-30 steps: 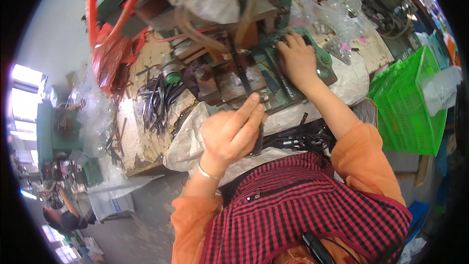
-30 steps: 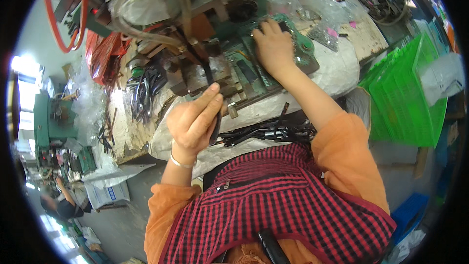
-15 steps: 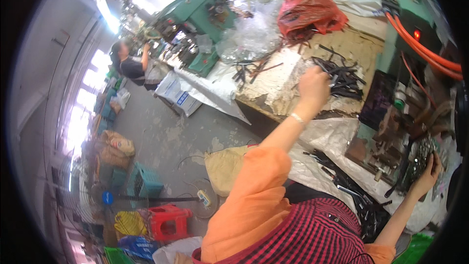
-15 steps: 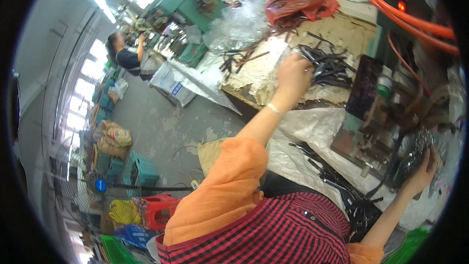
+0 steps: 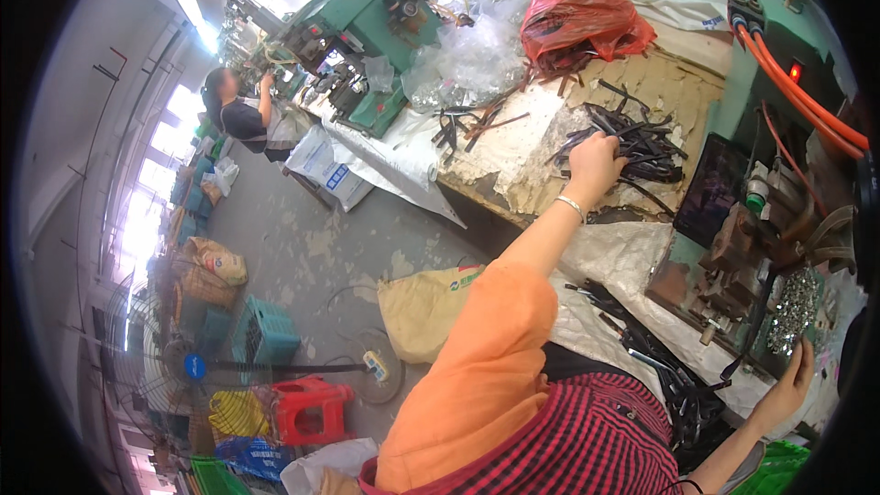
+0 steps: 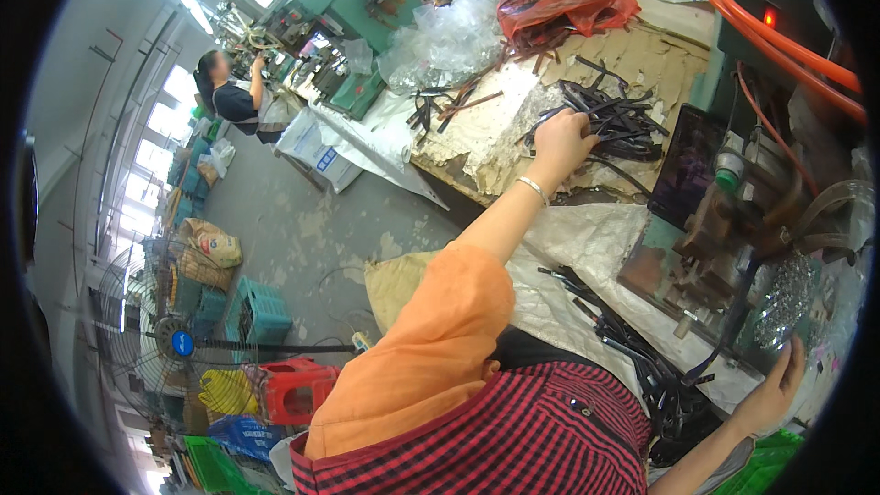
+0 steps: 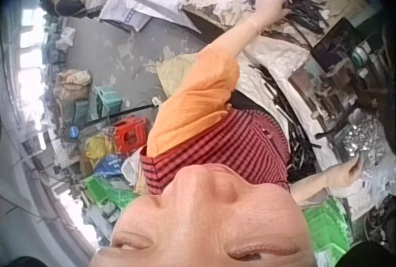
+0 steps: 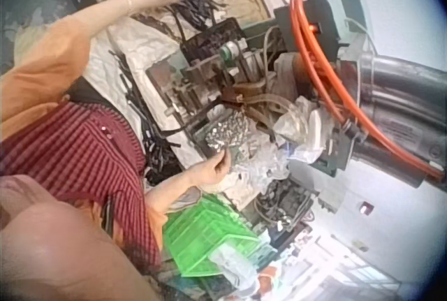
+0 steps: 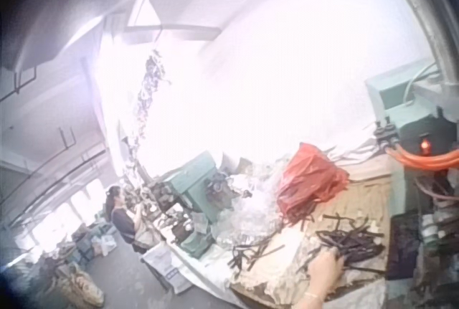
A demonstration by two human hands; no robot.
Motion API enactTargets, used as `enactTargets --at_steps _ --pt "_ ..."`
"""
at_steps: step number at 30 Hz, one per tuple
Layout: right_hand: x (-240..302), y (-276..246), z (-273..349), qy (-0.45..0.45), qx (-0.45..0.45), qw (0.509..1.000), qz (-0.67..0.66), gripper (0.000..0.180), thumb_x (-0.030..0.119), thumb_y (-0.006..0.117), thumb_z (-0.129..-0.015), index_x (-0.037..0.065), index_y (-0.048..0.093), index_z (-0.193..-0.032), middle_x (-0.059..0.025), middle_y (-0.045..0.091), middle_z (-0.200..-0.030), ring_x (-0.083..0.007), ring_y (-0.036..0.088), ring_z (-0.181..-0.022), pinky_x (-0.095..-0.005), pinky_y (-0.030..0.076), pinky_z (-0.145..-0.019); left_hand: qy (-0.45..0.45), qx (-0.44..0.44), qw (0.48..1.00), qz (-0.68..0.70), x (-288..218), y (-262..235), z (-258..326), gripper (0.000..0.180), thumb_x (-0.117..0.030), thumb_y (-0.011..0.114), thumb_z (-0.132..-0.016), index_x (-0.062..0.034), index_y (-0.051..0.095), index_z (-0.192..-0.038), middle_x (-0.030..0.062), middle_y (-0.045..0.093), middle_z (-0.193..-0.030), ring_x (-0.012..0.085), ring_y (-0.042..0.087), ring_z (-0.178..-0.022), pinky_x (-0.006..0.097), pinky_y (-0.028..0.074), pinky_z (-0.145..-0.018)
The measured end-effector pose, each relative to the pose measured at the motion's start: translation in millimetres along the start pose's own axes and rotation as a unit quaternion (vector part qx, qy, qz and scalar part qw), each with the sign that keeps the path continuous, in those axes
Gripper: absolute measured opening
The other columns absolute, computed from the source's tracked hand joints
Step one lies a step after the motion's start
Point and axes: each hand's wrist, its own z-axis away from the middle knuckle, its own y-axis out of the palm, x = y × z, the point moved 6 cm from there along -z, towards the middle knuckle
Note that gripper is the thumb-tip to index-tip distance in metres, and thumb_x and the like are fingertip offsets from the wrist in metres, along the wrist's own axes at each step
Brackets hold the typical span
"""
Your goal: The person inserts black plastic cable ties into a crimping machine and attaches small metal components to the ends. They then place the finished assemblies into a white sack on the floor.
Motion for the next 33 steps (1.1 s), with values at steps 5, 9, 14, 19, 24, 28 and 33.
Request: enactTargets --at_steps 5,9,14,19,24,28,33 --pt "71 66 -35 -0.100 0.063 0.990 -0.077 0.031 0.008 0.060 -0.099 -0.004 0.062 -0.128 -0.0110 0.065 -0.126 -0.0196 0.059 -0.118 -0.0314 0.041 -0.106 0.001 -0.049 0.996 0.080 -23 -6 -16 0.016 -0.019 0.074 -0.078 -0.0073 0.066 -0.085 0.0132 0.068 -0.080 0.0342 0.067 -0.081 0.045 0.052 -0.071" --pt "74 96 -23 -0.056 0.007 0.983 -0.173 0.047 0.003 0.062 -0.096 -0.004 0.049 -0.140 -0.0155 0.065 -0.127 -0.0208 0.061 -0.115 -0.0333 0.046 -0.103 0.041 -0.198 0.955 0.217 -38 -10 8 0.020 -0.010 0.066 -0.085 -0.0031 0.067 -0.103 0.0149 0.068 -0.083 0.0342 0.066 -0.078 0.044 0.053 -0.075" --pt "113 112 0 0.032 0.010 0.941 -0.337 0.045 -0.002 0.071 -0.088 -0.001 0.054 -0.129 -0.0072 0.066 -0.106 -0.0129 0.062 -0.098 -0.0260 0.051 -0.088 -0.162 -0.054 0.852 0.495 -79 -50 61 0.020 -0.022 0.058 -0.104 -0.0030 0.062 -0.104 0.0106 0.070 -0.091 0.0132 0.065 -0.063 0.025 0.054 -0.051" --pt "135 111 -5 0.057 0.089 0.891 -0.442 0.046 -0.003 0.070 -0.086 -0.004 0.053 -0.129 -0.0099 0.069 -0.106 -0.0133 0.064 -0.098 -0.0256 0.049 -0.090 0.267 -0.098 0.770 0.571 -213 -152 40 0.009 -0.005 0.056 -0.101 0.0024 0.059 -0.098 0.0183 0.070 -0.090 0.0200 0.065 -0.078 0.030 0.056 -0.066" --pt "153 94 9 0.032 0.075 0.901 -0.426 0.044 -0.001 0.064 -0.090 -0.004 0.052 -0.132 -0.0114 0.069 -0.113 -0.0163 0.065 -0.105 -0.0297 0.049 -0.095 0.226 -0.068 0.790 0.566 -233 -144 35 0.010 0.009 0.068 -0.088 0.0051 0.063 -0.096 0.0158 0.070 -0.093 0.0212 0.068 -0.082 0.031 0.056 -0.077" --pt "128 46 -7 -0.144 0.095 0.980 -0.094 0.031 0.008 0.070 -0.084 0.005 0.070 -0.115 -0.0168 0.066 -0.123 -0.0309 0.061 -0.120 -0.0394 0.045 -0.104 0.414 -0.045 0.798 0.435 -247 -123 80 0.018 0.003 0.078 -0.077 -0.0005 0.071 -0.094 0.0152 0.072 -0.095 0.0245 0.068 -0.071 0.035 0.057 -0.067" --pt "24 38 -25 -0.176 -0.068 0.937 0.295 0.020 0.016 0.076 -0.080 0.008 0.072 -0.099 -0.0192 0.064 -0.125 -0.0386 0.052 -0.130 -0.0480 0.043 -0.103 0.522 -0.076 0.792 0.307 -275 -101 110 0.027 -0.010 0.087 -0.070 -0.0066 0.072 -0.093 0.0107 0.073 -0.100 0.0170 0.063 -0.059 0.028 0.047 -0.049"
